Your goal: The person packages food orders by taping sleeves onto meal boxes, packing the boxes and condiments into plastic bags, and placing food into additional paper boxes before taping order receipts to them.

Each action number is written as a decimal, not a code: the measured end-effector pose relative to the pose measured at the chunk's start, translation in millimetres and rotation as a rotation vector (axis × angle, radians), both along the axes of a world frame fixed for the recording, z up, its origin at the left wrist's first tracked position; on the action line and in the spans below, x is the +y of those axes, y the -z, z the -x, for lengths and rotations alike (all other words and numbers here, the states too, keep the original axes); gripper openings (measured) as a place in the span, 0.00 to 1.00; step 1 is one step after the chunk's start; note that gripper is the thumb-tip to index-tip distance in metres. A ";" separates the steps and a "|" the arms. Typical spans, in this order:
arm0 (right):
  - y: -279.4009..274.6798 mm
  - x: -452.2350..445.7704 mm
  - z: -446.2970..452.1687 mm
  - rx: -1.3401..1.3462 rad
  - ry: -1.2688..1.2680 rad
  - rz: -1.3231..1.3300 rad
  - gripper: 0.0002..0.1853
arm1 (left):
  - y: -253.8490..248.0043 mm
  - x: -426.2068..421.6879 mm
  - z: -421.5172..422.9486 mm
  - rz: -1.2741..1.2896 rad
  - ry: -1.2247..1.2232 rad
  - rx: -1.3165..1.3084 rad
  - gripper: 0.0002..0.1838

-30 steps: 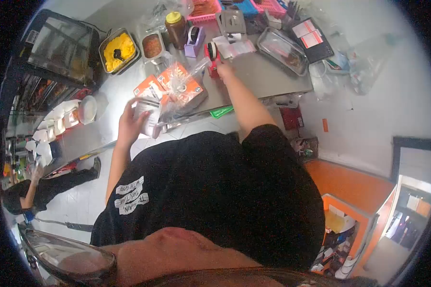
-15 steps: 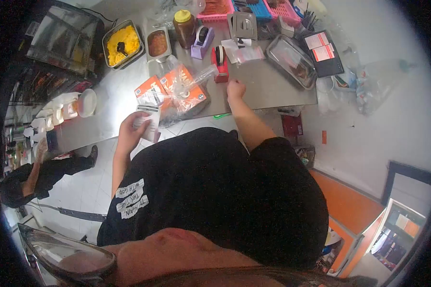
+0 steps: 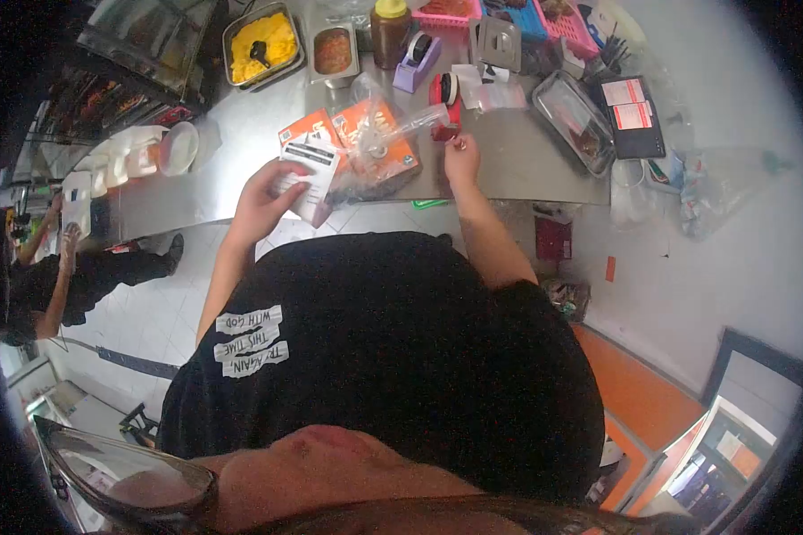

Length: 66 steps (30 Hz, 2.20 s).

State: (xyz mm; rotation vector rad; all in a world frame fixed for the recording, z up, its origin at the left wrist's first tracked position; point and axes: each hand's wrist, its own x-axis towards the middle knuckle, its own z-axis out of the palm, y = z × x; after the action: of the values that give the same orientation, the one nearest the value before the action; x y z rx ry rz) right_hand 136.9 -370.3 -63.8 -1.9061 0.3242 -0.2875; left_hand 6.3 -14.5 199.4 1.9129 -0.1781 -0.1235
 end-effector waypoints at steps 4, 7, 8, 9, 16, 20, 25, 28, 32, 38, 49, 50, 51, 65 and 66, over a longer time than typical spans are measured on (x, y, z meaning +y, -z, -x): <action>9.4 -12.3 -24.2 0.119 0.295 -0.190 0.06 | 4.2 4.2 -1.7 0.057 0.025 -0.056 0.08; -38.1 -9.0 -10.2 -0.087 0.295 -0.457 0.07 | 5.8 8.1 2.5 0.056 0.056 -0.094 0.07; -78.6 -5.2 -0.1 -0.233 0.238 -0.513 0.09 | 7.4 9.7 0.9 0.063 0.065 -0.115 0.07; -149.9 18.0 21.3 -0.270 -0.047 -0.605 0.09 | 9.7 11.9 -1.1 0.076 0.071 -0.087 0.07; -287.6 149.3 46.2 -0.209 -1.314 0.126 0.02 | 28.4 24.7 2.5 0.129 0.155 -0.120 0.08; -253.2 186.9 1.7 -0.370 -1.394 0.586 0.05 | 38.2 15.3 8.8 0.282 -0.179 0.122 0.15; -190.9 223.1 -66.2 -0.151 -1.254 0.998 0.07 | 114.9 10.7 22.5 0.300 -0.263 0.586 0.16; -184.4 239.7 -76.5 -0.033 -1.336 1.000 0.09 | 143.4 -9.2 31.3 0.323 -0.258 0.664 0.17; -168.0 252.3 -92.2 0.010 -1.341 0.855 0.10 | 157.1 -25.1 36.7 0.315 -0.280 0.527 0.15; -120.6 255.0 -122.3 -0.042 -1.294 0.630 0.12 | 165.8 -37.4 36.9 0.439 -0.398 0.612 0.14; -157.6 266.7 -86.1 -0.133 -0.845 0.474 0.19 | 175.3 -38.7 39.6 0.565 -0.390 0.591 0.15; -170.9 258.7 -59.9 -0.196 -0.793 0.290 0.19 | 177.5 -37.8 38.8 0.581 -0.374 0.586 0.15; -177.4 239.0 -26.8 -0.038 -0.847 0.098 0.18 | 181.6 -35.7 38.2 0.552 -0.339 0.597 0.15; -61.7 174.1 132.3 0.364 -0.433 -0.050 0.20 | 155.7 -8.3 32.0 -0.085 -0.064 0.486 0.19; -62.7 174.1 131.4 0.399 -0.402 -0.001 0.21 | 148.5 -4.7 29.7 -0.070 0.027 0.494 0.19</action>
State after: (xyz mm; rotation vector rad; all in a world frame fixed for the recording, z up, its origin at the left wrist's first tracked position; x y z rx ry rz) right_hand 5.5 -196.2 -1.2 -1.9711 0.1950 0.3649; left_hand -23.5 -19.2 50.9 1.8893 0.1358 -0.6186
